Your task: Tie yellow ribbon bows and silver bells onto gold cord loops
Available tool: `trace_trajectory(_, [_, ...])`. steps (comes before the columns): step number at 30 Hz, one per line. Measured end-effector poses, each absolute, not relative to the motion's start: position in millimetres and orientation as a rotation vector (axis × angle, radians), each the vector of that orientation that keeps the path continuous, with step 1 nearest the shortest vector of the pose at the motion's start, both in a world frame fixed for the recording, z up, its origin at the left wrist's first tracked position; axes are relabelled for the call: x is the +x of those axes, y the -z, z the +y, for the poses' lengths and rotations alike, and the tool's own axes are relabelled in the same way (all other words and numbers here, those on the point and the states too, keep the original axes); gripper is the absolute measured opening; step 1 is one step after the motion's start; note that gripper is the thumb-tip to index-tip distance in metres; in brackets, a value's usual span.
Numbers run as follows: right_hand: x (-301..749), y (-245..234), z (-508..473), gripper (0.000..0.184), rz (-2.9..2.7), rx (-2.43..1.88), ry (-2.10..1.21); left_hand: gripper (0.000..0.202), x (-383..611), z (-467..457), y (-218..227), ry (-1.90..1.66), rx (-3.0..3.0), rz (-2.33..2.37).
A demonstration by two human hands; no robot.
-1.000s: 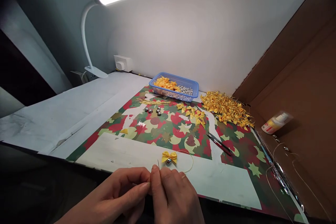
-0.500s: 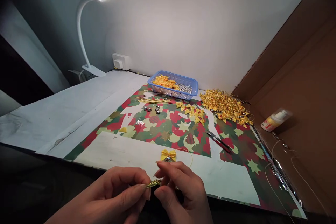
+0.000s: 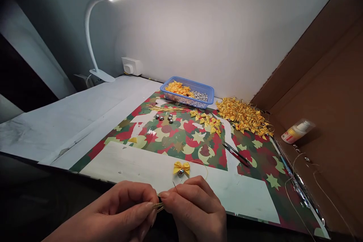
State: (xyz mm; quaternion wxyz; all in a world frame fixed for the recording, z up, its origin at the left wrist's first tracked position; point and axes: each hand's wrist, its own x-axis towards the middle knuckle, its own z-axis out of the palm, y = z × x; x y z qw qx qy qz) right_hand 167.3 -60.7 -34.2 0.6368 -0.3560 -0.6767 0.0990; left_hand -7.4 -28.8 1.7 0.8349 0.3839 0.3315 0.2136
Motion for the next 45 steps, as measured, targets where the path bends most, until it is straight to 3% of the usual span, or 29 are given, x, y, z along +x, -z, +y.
trace_trajectory(6, [171, 30, -58, 0.016, -1.609, -0.868, 0.161, 0.025, -8, -29, -3, -0.505, 0.66, 0.674])
trace_trajectory(13, [185, 28, -60, 0.014, -1.853, -0.901, 0.273, 0.029, -7, -25, -7, -0.464, 0.688, 0.678])
trace_trajectory(17, [182, 23, -61, 0.02, -1.821, -0.962, 0.188, 0.016, -6, -30, -14, -0.563, 1.048, 0.796])
trace_trajectory(24, [180, 21, -67, 0.021, -1.828, -1.083, -0.147, 0.013, -3, -34, -17, -0.714, 1.672, 1.038])
trace_trajectory(38, [175, 15, -69, 0.018, -1.729, -1.193, -0.398, 0.033, 0, -27, -25, -0.574, 1.75, 1.018])
trace_trajectory(45, [178, 14, -66, 0.019, -1.783, -1.215, -0.417, 0.026, 3, -22, -29, -0.448, 1.462, 0.976])
